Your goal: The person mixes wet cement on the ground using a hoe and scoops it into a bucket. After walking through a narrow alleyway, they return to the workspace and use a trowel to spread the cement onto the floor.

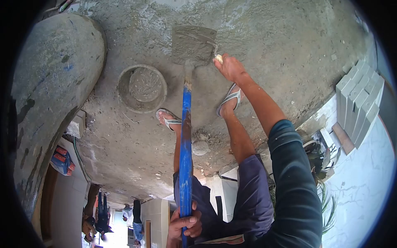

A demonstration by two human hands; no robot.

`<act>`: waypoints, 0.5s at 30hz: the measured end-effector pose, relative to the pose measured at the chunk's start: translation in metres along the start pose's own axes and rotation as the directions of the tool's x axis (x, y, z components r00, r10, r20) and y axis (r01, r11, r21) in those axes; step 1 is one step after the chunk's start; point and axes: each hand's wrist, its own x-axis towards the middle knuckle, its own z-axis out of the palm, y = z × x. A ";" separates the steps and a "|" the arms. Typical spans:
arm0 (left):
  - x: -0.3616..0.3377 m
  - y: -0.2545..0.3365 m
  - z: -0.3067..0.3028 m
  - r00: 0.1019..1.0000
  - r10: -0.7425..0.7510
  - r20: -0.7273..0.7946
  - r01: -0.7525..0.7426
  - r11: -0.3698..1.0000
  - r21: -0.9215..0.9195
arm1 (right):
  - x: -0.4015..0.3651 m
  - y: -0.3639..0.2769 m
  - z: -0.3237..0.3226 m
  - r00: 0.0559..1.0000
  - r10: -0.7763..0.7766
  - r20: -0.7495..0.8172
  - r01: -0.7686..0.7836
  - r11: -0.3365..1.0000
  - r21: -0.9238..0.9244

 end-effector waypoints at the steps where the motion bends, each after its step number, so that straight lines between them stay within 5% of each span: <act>1: -0.003 0.002 0.001 1.000 0.005 0.028 -0.004 1.000 -0.031 | -0.001 0.001 0.000 1.000 -0.004 -0.014 0.004 1.000 0.002; 6: -0.007 0.018 0.001 0.998 0.014 0.060 -0.010 0.998 -0.070 | -0.024 -0.007 -0.001 0.974 0.115 0.196 -0.100 0.991 -0.087; 10: -0.011 0.025 0.008 0.998 -0.043 0.046 0.047 0.994 -0.099 | -0.024 -0.047 -0.036 0.993 0.107 0.046 -0.108 0.994 0.015; 15: -0.017 0.040 -0.011 0.987 -0.030 0.156 0.062 0.976 -0.207 | 0.009 -0.016 -0.013 0.999 0.043 0.014 -0.043 0.998 0.054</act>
